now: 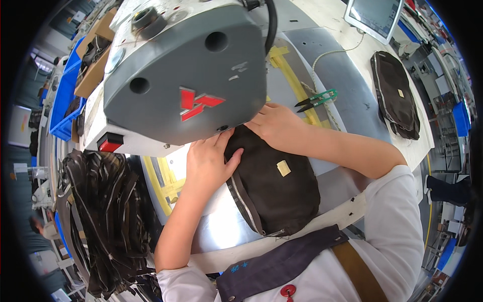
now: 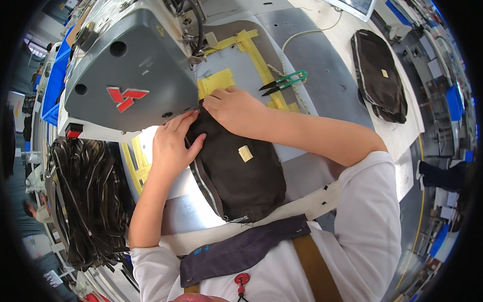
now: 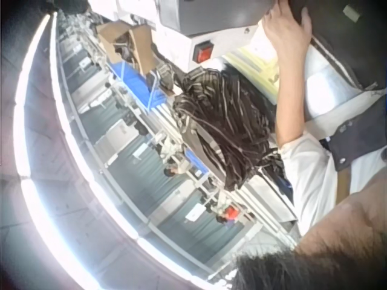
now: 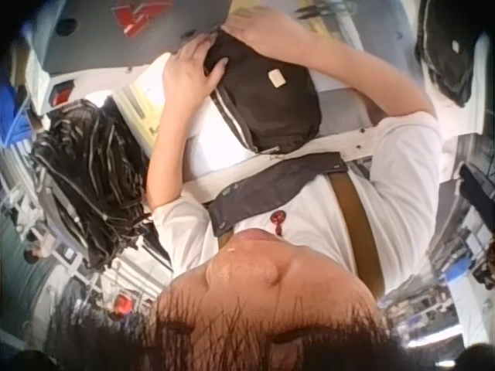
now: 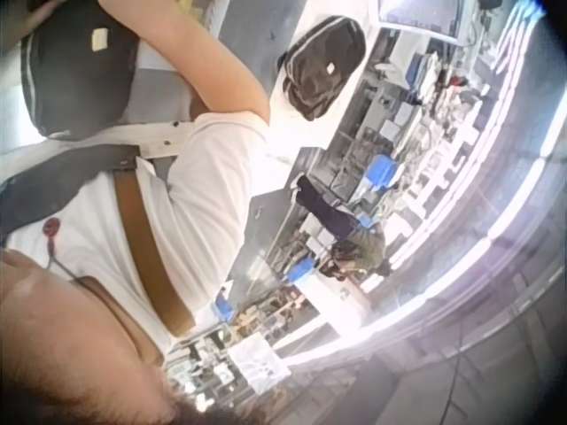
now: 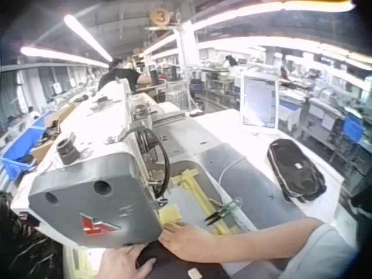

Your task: The person aligns a zipper on a dark fabric bag and sews it using an industrial sewing machine. They guide the bag under the needle, stitch along the zipper line, and trim the excess thread. The process is repeated for multiple bags in a factory setting.

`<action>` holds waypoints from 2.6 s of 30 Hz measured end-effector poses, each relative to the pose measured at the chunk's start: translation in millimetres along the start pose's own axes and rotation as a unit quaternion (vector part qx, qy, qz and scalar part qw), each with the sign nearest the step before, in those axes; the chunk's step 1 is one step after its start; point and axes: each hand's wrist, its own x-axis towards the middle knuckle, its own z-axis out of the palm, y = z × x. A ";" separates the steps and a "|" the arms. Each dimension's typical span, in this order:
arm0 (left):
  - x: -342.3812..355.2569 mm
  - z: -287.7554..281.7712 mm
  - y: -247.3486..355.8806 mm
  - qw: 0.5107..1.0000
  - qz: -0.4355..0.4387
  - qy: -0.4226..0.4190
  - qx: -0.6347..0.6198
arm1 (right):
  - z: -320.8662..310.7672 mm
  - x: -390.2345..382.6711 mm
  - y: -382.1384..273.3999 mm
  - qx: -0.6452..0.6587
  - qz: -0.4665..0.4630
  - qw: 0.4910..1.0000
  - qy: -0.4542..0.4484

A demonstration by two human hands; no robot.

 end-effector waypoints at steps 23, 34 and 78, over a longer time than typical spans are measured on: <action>-34.7 6.1 41.9 0.941 -0.202 -0.084 -0.258 | -21.1 -70.3 -79.1 0.300 0.098 0.948 0.044; -51.4 4.7 48.3 0.941 -0.101 -0.142 -0.288 | -62.3 -124.1 23.8 -0.204 0.205 0.957 -0.001; -66.2 30.3 30.2 0.965 -0.016 0.119 -0.235 | 36.5 -10.5 -42.4 0.048 0.220 0.972 0.058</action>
